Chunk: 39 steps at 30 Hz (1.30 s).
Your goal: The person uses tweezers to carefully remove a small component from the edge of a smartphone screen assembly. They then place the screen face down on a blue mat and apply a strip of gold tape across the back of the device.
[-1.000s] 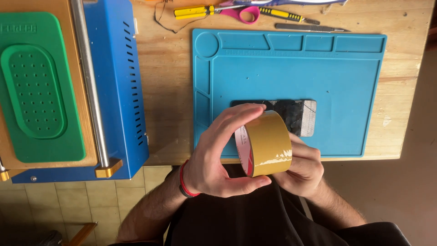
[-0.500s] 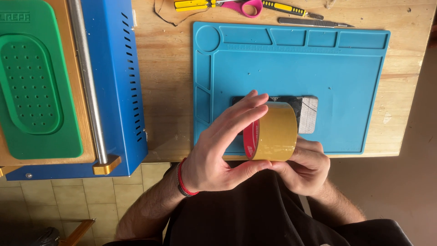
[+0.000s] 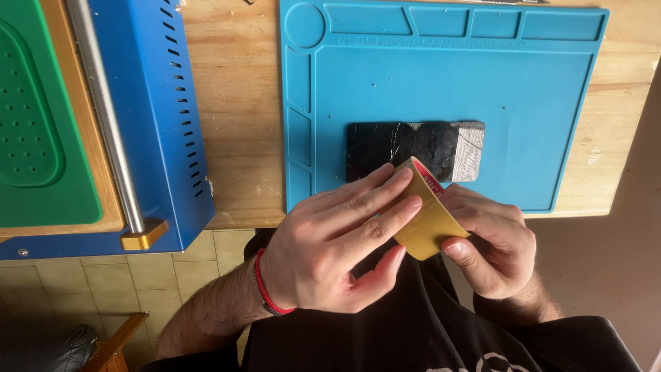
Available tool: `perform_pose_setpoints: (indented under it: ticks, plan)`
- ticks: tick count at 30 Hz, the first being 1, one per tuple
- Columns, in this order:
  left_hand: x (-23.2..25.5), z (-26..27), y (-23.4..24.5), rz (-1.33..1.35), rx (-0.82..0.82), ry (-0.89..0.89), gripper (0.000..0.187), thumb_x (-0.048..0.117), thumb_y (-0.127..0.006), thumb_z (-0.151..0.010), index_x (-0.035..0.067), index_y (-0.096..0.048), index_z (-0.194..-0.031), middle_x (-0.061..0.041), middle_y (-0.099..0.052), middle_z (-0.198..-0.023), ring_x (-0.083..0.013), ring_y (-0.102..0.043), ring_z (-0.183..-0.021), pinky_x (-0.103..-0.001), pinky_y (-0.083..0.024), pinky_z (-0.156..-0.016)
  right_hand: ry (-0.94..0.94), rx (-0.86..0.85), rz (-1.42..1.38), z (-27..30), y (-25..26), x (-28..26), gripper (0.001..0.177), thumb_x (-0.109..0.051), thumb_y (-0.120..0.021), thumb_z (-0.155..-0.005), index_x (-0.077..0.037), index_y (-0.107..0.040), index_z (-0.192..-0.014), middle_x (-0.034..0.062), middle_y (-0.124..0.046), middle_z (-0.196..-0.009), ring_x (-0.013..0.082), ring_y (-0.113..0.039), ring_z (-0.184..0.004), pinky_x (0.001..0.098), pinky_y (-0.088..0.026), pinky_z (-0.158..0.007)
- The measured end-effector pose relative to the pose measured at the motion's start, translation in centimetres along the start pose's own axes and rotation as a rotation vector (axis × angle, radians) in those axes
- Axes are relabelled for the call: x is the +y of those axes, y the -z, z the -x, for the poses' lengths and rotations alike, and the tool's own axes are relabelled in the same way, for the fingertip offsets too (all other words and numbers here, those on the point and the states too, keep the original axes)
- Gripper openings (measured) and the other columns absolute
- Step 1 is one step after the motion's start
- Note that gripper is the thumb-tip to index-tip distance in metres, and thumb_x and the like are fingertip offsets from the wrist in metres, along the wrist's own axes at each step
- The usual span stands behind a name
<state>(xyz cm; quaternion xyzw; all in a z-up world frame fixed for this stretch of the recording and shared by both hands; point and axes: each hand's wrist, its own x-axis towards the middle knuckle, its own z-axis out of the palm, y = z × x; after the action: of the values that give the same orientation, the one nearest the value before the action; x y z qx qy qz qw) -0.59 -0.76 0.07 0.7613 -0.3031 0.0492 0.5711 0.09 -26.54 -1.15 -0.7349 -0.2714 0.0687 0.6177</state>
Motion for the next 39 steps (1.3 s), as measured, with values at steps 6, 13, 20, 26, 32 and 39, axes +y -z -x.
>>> perform_pose_setpoints:
  ticks: [6, 13, 20, 26, 32, 39]
  plan:
    - [0.55, 0.15, -0.31, -0.04, 0.028, 0.016, 0.05, 0.002, -0.085, -0.1, -0.009, -0.062, -0.143, -0.031, -0.067, -0.149, -0.0429, -0.079, -0.137, -0.053, -0.069, -0.124, 0.001, -0.024, -0.004, 0.26, 0.2, 0.12, 0.034, -0.024, -0.058, -0.105, 0.001, -0.063, -0.083, 0.0095, -0.06, -0.069, 0.0255, -0.057, -0.06, 0.0398, -0.051, -0.068]
    - [0.83, -0.18, -0.09, 0.005, 0.032, 0.063, 0.03, -0.004, -0.078, -0.092, -0.012, -0.072, -0.12, -0.029, -0.071, -0.138, -0.038, -0.082, -0.122, -0.046, -0.07, -0.114, -0.063, -0.058, -0.072, 0.39, 0.54, 0.0, 0.036, -0.026, -0.059, -0.104, 0.004, -0.066, -0.086, 0.01, -0.058, -0.072, 0.0258, -0.053, -0.062, 0.0396, -0.048, -0.07]
    - [0.56, 0.21, -0.69, 0.109, 0.054, 0.13, 0.051, -0.004, -0.096, -0.089, -0.009, -0.069, -0.132, -0.03, -0.07, -0.143, -0.0381, -0.079, -0.132, -0.052, -0.068, -0.123, -0.039, -0.06, -0.026, 0.51, 0.57, 0.05, 0.036, -0.028, -0.059, -0.105, 0.004, -0.07, -0.092, 0.0104, -0.066, -0.076, 0.0267, -0.063, -0.067, 0.0392, -0.055, -0.072]
    - [0.49, 0.33, -0.72, 0.088, 0.056, 0.154, 0.047, -0.007, -0.096, -0.087, -0.009, -0.072, -0.127, -0.027, -0.072, -0.139, -0.0352, -0.081, -0.127, -0.049, -0.068, -0.12, -0.036, -0.067, -0.044, 0.54, 0.43, 0.29, 0.034, -0.026, -0.06, -0.104, 0.004, -0.069, -0.091, 0.0121, -0.063, -0.076, 0.0285, -0.061, -0.067, 0.0409, -0.054, -0.073]
    - [0.11, 0.54, -0.67, 0.052, 0.051, 0.183, 0.037, -0.021, -0.076, -0.089, -0.007, -0.077, -0.123, -0.024, -0.073, -0.138, -0.037, -0.082, -0.126, -0.043, -0.069, -0.116, -0.053, -0.049, -0.06, 0.15, 0.09, -0.23, 0.035, -0.024, -0.058, -0.104, 0.006, -0.066, -0.087, 0.0134, -0.056, -0.073, 0.0285, -0.053, -0.065, 0.0404, -0.049, -0.07]
    - [0.81, -0.09, -0.78, 0.074, 0.071, 0.215, 0.046, 0.001, -0.099, -0.087, -0.01, -0.074, -0.124, -0.027, -0.073, -0.138, -0.036, -0.082, -0.124, -0.045, -0.068, -0.118, -0.072, -0.07, -0.085, 0.27, 0.11, 0.14, 0.035, -0.025, -0.058, -0.105, 0.005, -0.068, -0.09, 0.013, -0.062, -0.076, 0.0286, -0.057, -0.067, 0.0411, -0.053, -0.073]
